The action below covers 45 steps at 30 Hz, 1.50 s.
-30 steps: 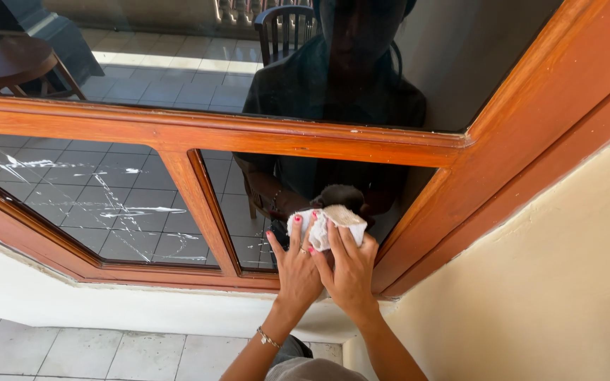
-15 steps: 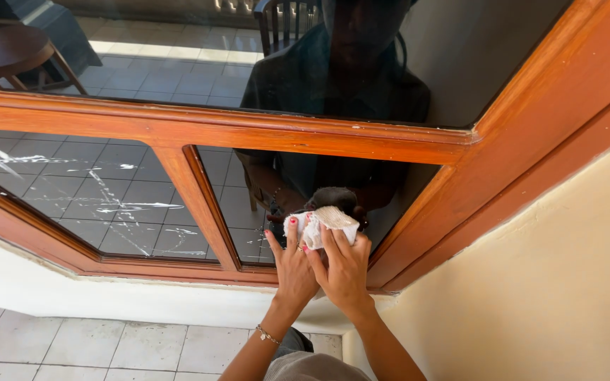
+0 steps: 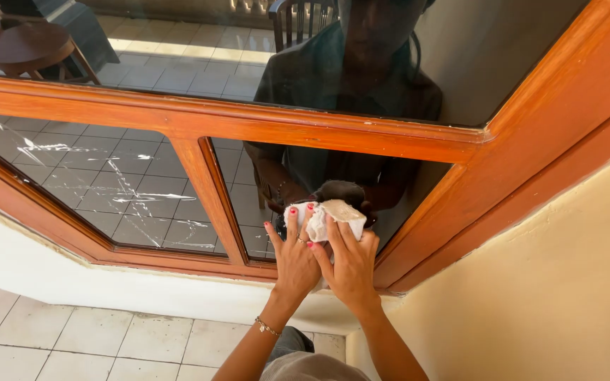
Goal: Cleaning white residue from small glass panes in a wooden door frame using a white cloth.
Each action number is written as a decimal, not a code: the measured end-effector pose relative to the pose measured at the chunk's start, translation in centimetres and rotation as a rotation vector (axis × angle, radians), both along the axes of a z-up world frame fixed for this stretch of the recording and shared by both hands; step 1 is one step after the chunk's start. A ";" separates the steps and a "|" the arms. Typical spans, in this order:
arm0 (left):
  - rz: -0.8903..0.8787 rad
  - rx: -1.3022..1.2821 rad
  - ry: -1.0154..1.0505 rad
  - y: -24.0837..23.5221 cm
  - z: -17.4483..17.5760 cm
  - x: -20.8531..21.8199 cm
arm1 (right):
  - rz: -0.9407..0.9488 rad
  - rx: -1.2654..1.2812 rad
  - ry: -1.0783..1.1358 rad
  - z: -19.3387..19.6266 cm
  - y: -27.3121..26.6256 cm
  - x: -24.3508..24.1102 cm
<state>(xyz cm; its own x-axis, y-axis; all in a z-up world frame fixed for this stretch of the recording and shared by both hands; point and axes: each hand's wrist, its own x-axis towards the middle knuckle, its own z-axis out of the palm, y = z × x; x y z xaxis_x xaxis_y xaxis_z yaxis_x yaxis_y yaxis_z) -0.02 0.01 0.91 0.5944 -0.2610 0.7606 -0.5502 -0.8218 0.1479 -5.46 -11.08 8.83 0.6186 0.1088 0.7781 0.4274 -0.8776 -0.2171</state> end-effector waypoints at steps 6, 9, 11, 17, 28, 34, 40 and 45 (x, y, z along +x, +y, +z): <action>-0.097 -0.093 0.075 -0.2 -4.3 -1.1 | -0.032 0.047 0.056 -5.6 -0.2 -0.3; -0.061 -0.029 0.045 0.4 -4.0 -0.7 | -0.040 0.036 0.043 -3.9 0.7 0.4; -0.073 -0.038 0.072 0.3 -2.4 -0.5 | -0.014 0.003 0.036 -1.5 0.8 0.2; -0.050 -0.024 0.181 -0.1 -1.6 -1.2 | 0.008 0.007 0.054 -2.1 0.6 0.1; -0.099 -0.096 0.088 0.2 1.0 -0.8 | 0.064 0.012 -0.014 0.8 0.4 0.3; -0.068 -0.083 0.032 -0.5 -1.8 -1.3 | 0.054 0.064 0.004 -3.1 0.2 0.0; -0.051 -0.051 -0.003 0.2 -3.7 -0.8 | 0.072 0.146 0.101 -2.4 1.6 -0.3; -0.031 -0.060 0.256 0.4 1.8 -1.0 | 0.130 0.076 -0.024 2.2 2.1 -0.3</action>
<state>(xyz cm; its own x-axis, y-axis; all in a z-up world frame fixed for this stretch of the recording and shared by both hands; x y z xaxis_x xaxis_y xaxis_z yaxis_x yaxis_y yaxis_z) -1.01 0.43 2.71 0.7619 -0.2411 0.6011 -0.5131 -0.7910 0.3332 -5.71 -8.95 11.06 0.5846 0.1266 0.8013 0.5419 -0.7960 -0.2696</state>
